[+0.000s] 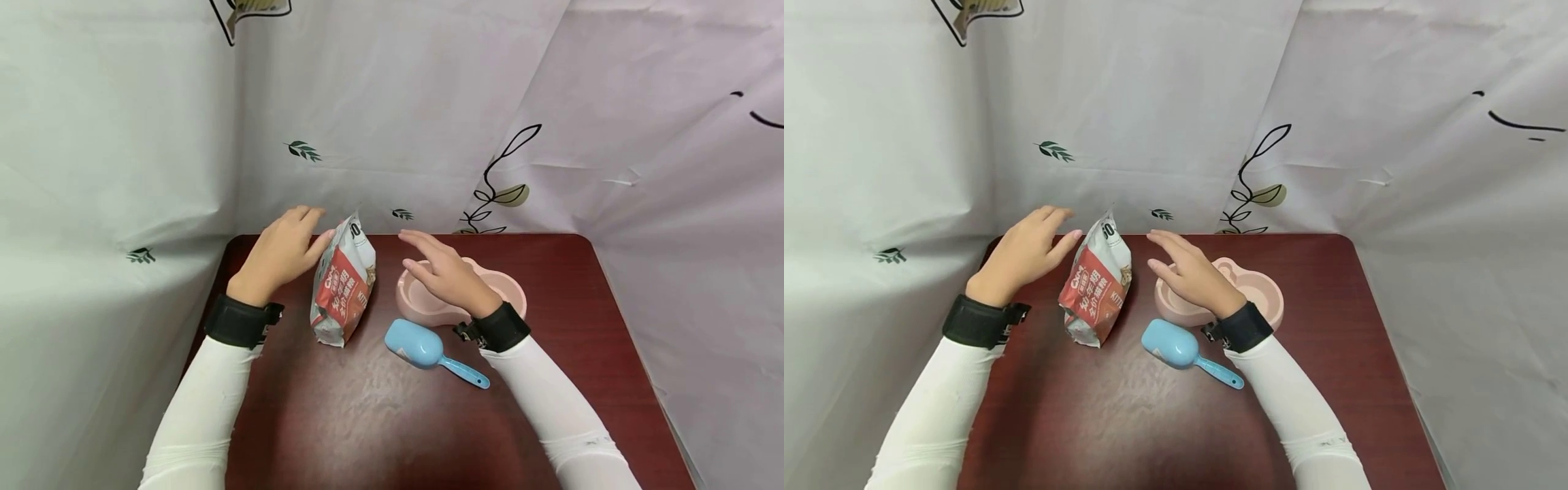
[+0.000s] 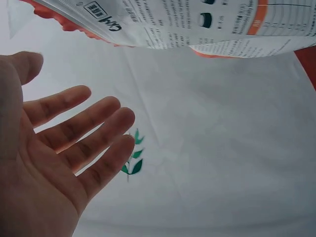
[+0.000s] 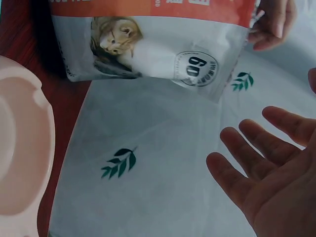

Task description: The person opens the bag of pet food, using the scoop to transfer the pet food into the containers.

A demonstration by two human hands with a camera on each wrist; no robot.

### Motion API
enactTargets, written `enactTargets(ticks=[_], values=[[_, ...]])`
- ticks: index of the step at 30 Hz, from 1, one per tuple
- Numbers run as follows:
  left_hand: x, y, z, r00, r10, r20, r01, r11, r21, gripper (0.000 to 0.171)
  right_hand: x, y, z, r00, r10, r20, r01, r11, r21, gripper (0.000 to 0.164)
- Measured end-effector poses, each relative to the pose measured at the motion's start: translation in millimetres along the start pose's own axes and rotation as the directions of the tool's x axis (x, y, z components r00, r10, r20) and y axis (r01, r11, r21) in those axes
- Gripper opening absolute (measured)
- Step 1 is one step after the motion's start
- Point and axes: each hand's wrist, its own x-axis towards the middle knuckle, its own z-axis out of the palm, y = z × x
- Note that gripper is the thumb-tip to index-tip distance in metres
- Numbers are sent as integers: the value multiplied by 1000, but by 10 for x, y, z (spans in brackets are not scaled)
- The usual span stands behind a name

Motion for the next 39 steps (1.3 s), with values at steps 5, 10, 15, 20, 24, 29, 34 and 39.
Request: enactTargets(ticks=[5, 10, 15, 20, 24, 29, 34, 39], values=[[86, 66, -2, 999, -3, 47, 2, 1000, 7, 50, 106, 36, 73, 999, 44, 28, -44, 999, 23, 52], [172, 84, 14, 989, -53, 139, 59, 997, -43, 55, 202, 76, 158, 995, 87, 40, -88, 996, 31, 50], [245, 60, 32, 964, -111, 242, 144, 982, -121, 63, 336, 48, 253, 994, 104, 42, -108, 990, 95, 45], [305, 33, 73, 958, -120, 260, 175, 965, -198, 58, 458, 1, 346, 991, 123, 57, -132, 974, 184, 42], [336, 48, 123, 962, -99, 256, 165, 953, -253, 48, 523, -11, 420, 985, 159, 63, -169, 957, 235, 41], [364, 77, 169, 956, -106, 272, 180, 947, -266, 45, 578, -18, 507, 979, 189, 73, -202, 941, 272, 40], [426, 104, 180, 955, -123, 269, 196, 944, -265, 40, 649, -73, 544, 976, 204, 78, -218, 927, 305, 41], [478, 102, 202, 957, -141, 253, 215, 932, -293, 34, 735, -120, 582, 973, 215, 80, -229, 909, 349, 40]])
